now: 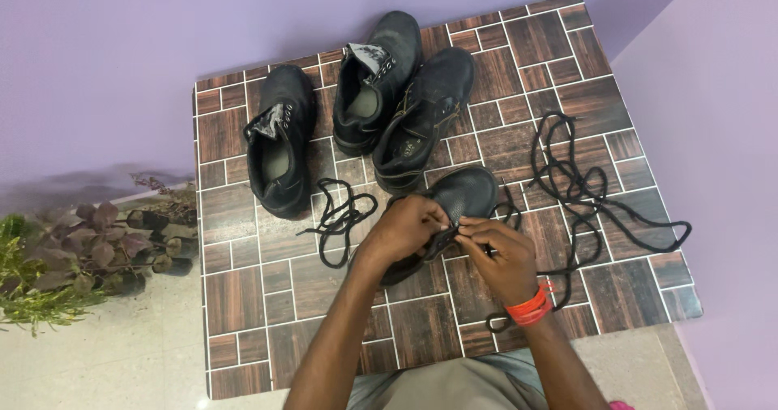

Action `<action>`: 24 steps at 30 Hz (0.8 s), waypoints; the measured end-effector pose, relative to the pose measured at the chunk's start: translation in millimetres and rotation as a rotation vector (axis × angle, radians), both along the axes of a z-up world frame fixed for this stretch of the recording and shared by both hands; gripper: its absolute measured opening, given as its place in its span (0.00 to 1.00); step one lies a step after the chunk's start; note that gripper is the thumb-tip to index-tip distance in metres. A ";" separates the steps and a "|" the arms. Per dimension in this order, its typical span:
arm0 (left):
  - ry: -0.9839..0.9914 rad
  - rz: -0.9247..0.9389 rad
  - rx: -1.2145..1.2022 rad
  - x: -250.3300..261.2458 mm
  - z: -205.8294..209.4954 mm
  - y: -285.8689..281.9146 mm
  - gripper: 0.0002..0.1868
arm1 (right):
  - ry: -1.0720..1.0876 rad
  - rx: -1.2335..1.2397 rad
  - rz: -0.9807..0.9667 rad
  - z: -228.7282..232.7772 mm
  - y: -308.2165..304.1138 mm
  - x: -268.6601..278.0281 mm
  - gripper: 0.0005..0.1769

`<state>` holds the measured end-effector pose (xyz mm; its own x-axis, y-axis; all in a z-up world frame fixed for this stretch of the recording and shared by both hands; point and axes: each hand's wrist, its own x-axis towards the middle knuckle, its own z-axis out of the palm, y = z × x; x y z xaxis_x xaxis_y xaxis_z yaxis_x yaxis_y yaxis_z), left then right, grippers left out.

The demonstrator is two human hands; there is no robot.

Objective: The person laces a black shoe on a tiled table, threading the laces through the eyelets and tying a knot. The person then places the laced shoe with other shoes on the table.

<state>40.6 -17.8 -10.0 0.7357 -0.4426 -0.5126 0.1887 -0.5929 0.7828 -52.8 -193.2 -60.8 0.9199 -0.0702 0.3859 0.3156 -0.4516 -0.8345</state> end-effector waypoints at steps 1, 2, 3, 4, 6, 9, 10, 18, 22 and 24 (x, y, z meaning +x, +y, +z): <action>0.010 0.005 -0.024 -3.0 1.2 0.6 0.05 | 0.008 0.002 0.016 -1.3 -1.8 -0.5 0.07; -0.044 0.001 -0.022 -7.3 1.1 1.0 0.06 | 0.028 0.017 0.031 -2.7 -3.2 -3.3 0.06; -0.098 -0.004 -0.020 -11.3 0.3 1.0 0.07 | 0.048 0.032 0.047 -3.8 -4.8 -6.0 0.06; -0.154 -0.008 -0.020 -14.5 -0.8 0.6 0.09 | 0.067 0.045 0.064 -4.9 -5.9 -7.3 0.06; -0.234 -0.017 -0.026 -21.9 -2.7 0.0 0.05 | 0.047 0.038 0.052 -6.4 -4.7 -8.4 0.06; -0.364 -0.013 -0.071 -30.1 -5.0 0.3 0.04 | 0.046 0.039 0.021 -5.6 -1.3 -9.0 0.06; -0.411 -0.007 -0.092 -31.4 -5.1 0.5 0.04 | 0.049 0.041 0.010 -4.4 -0.1 -8.1 0.06; -0.604 0.095 0.011 -39.6 17.7 -4.3 0.03 | 0.056 -0.042 0.047 18.0 -0.9 -4.9 0.14; -0.561 0.215 -0.068 -37.5 48.4 5.4 0.02 | 0.264 0.033 0.043 22.4 -3.3 -5.6 0.15; -0.744 0.283 -0.141 -35.7 65.5 15.0 0.04 | 0.243 0.036 0.046 21.2 -3.5 -4.5 0.13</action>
